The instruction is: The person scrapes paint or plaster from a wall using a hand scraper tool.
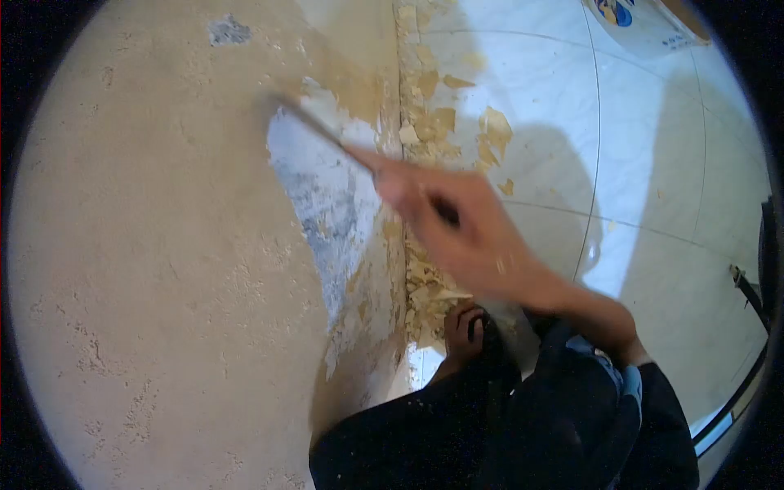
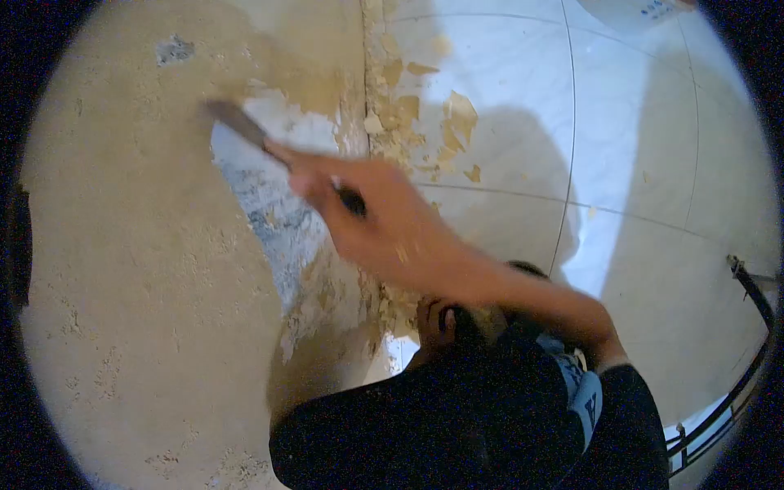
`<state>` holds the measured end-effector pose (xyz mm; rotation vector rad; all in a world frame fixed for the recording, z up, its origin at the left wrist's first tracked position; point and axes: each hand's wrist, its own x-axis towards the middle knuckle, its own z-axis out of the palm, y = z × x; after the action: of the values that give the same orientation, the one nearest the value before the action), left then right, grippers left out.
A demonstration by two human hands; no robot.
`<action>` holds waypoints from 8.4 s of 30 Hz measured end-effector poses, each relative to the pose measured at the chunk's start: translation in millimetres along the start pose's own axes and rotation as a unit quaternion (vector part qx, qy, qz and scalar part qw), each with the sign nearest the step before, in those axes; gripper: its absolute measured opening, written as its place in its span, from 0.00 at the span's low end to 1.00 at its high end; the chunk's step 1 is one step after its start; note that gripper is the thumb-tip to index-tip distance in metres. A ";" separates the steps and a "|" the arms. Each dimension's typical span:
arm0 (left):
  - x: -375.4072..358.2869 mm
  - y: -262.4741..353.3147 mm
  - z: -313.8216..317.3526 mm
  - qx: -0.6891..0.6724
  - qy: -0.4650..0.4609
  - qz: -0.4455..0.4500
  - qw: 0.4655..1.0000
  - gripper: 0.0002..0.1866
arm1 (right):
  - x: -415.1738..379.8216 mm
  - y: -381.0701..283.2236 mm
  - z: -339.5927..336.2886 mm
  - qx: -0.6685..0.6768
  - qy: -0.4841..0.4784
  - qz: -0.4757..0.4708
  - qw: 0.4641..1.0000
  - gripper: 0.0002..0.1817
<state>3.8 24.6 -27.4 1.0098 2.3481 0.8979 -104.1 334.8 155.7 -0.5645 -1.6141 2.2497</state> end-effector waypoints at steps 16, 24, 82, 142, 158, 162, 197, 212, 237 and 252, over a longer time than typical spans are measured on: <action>0.5 -4.2 0.4 -0.012 -0.012 0.012 1.000 0.11 | -1.2 -10.0 -7.7 0.002 -0.039 0.048 0.998 0.23; -1.9 -4.7 2.3 -0.017 -0.011 0.002 1.000 0.10 | 8.7 13.8 13.0 0.102 0.142 0.018 0.984 0.18; 0.0 -5.2 0.8 -0.017 0.001 0.010 1.000 0.09 | 106.1 32.5 34.5 0.135 0.154 -0.039 0.978 0.20; -11.5 -1.0 -1.4 -0.018 -0.011 -0.013 1.000 0.10 | 12.0 8.9 -2.4 -0.089 0.033 0.020 0.995 0.20; -12.7 -9.5 3.6 0.014 0.010 0.027 1.000 0.11 | 2.0 -18.7 -5.5 -0.099 -0.012 0.007 0.995 0.22; -20.0 -53.7 33.4 -0.007 0.012 -0.028 0.999 0.11 | -13.6 -3.6 8.1 -0.069 -0.042 -0.052 0.995 0.24; 2.4 -2.1 -1.2 -0.030 -0.003 -0.001 1.000 0.09 | 102.3 7.8 32.7 -0.030 0.181 -0.153 0.971 0.11; 2.1 0.6 -3.0 -0.017 0.011 0.014 1.000 0.08 | 123.5 26.5 29.9 -0.039 0.212 -0.177 0.960 0.12; -6.0 -3.7 0.6 0.002 0.013 -0.009 1.000 0.09 | -101.7 88.6 16.9 -0.230 -0.098 -0.141 0.958 0.32; -40.6 26.6 -18.2 -0.021 0.067 -0.154 0.986 0.11 | -58.0 70.5 25.2 -0.101 -0.061 -0.160 0.980 0.32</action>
<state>31.7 0.7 9.2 0.5624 2.4946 0.9109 -67.6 264.6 103.7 -0.1959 -1.8574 1.9319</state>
